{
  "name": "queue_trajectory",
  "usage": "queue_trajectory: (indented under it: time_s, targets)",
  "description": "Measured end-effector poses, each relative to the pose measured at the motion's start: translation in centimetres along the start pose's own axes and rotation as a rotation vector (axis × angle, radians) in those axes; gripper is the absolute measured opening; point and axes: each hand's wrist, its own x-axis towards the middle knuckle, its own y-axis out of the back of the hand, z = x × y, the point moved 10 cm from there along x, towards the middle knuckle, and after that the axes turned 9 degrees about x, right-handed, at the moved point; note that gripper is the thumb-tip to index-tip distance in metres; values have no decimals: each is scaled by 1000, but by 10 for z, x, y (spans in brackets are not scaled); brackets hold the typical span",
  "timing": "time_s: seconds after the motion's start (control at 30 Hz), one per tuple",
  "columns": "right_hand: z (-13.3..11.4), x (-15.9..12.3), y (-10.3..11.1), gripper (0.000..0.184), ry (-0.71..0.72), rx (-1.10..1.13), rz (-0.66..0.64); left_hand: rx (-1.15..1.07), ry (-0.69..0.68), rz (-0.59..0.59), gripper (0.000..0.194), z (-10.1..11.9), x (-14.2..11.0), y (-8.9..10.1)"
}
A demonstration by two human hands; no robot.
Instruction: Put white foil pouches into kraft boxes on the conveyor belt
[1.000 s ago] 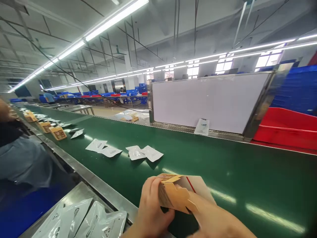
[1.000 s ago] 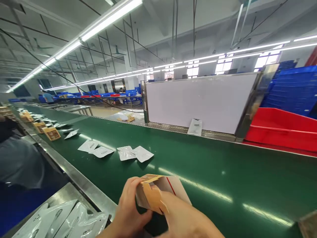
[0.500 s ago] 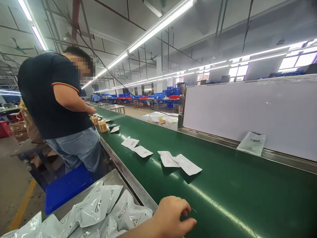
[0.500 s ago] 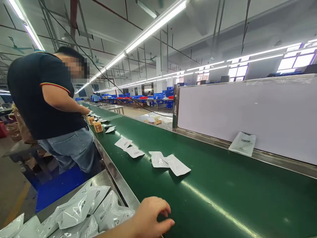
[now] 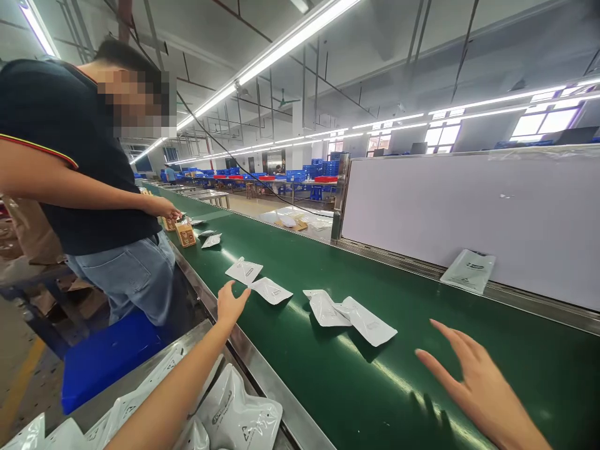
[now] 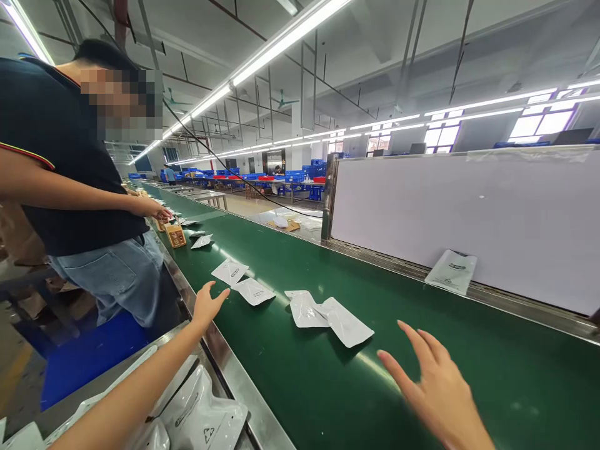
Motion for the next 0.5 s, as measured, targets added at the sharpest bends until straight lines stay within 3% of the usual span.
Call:
queue_trajectory:
  time_s: [0.07, 0.2, 0.3, 0.5]
  targets:
    - [-9, 21, -48, 85, -127, -46, -119, 42, 72, 31, 69, -11, 18, 2]
    - [-35, 40, -128, 75, -281, -211, -377, 134, 123, -21, 67, -16, 46, -12]
    - [-64, 39, -162, 73, -277, -227, -469, 182, 84, -84, 63, -9, 69, -32]
    - [-136, 32, -214, 74, -130, -300, -452, 200, 20, -270, 61, 7, 91, -80]
